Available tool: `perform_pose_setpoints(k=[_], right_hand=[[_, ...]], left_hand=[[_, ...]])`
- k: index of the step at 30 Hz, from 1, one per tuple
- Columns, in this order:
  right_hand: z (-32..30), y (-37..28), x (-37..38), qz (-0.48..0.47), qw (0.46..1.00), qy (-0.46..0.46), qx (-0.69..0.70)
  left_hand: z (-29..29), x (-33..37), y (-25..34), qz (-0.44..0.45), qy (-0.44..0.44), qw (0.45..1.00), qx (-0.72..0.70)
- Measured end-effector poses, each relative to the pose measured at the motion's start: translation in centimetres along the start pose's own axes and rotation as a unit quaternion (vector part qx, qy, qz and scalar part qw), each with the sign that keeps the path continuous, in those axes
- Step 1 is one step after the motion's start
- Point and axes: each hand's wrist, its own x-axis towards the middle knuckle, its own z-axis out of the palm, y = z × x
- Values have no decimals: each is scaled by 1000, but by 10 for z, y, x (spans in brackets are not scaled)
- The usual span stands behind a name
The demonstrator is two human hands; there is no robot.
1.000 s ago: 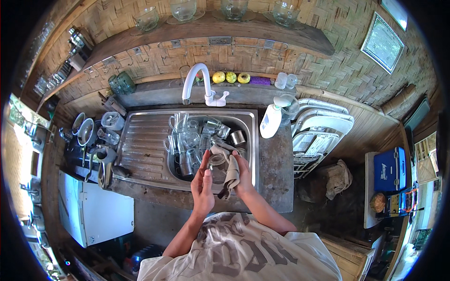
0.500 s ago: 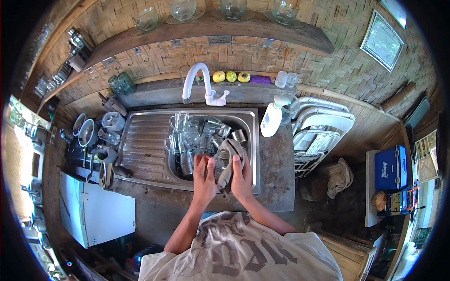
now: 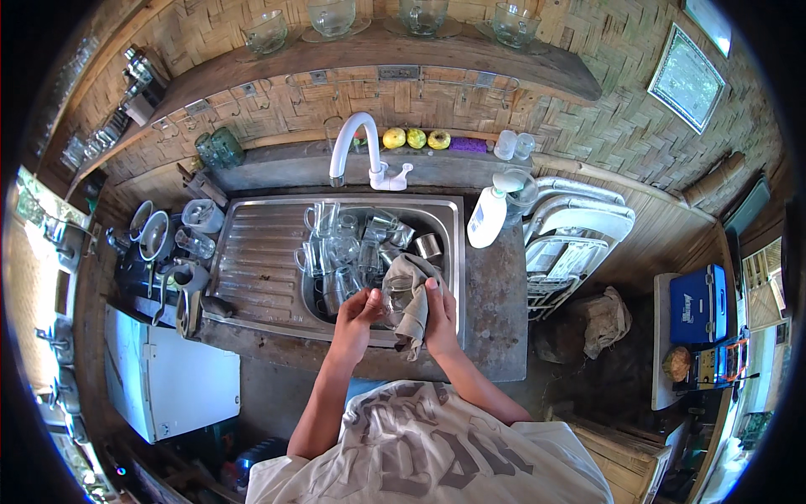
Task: Drying clean drinking glasses with a cloth and organizing them onto a wooden shelf.
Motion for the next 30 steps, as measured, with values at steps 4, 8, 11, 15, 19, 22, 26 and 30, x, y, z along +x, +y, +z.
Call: perform_pose_setpoints(k=[4, 8, 11, 15, 19, 22, 26, 30], right_hand=[[-7, 8, 3, 112, 987, 28, 113], [-22, 19, 7, 177, 952, -57, 242], [-21, 15, 7, 219, 911, -135, 322], [-22, 13, 7, 187, 935, -136, 270], [-21, 18, 4, 191, 974, -29, 117], [-14, 23, 4, 108, 993, -22, 48], [3, 23, -10, -112, 963, 46, -242], [3, 24, -11, -37, 996, 28, -77]], left_hand=[[3, -1, -1, -52, 1, 997, -50], [4, -2, -3, -91, -19, 988, -124], [0, -5, -23, -172, -32, 963, -207], [24, -8, -22, -145, 48, 951, -269], [35, -1, -21, -93, 178, 961, -192], [30, 1, -25, 34, 210, 977, 3], [49, -7, -19, 355, 201, 818, 406], [40, -4, -30, 331, 193, 846, 371]])
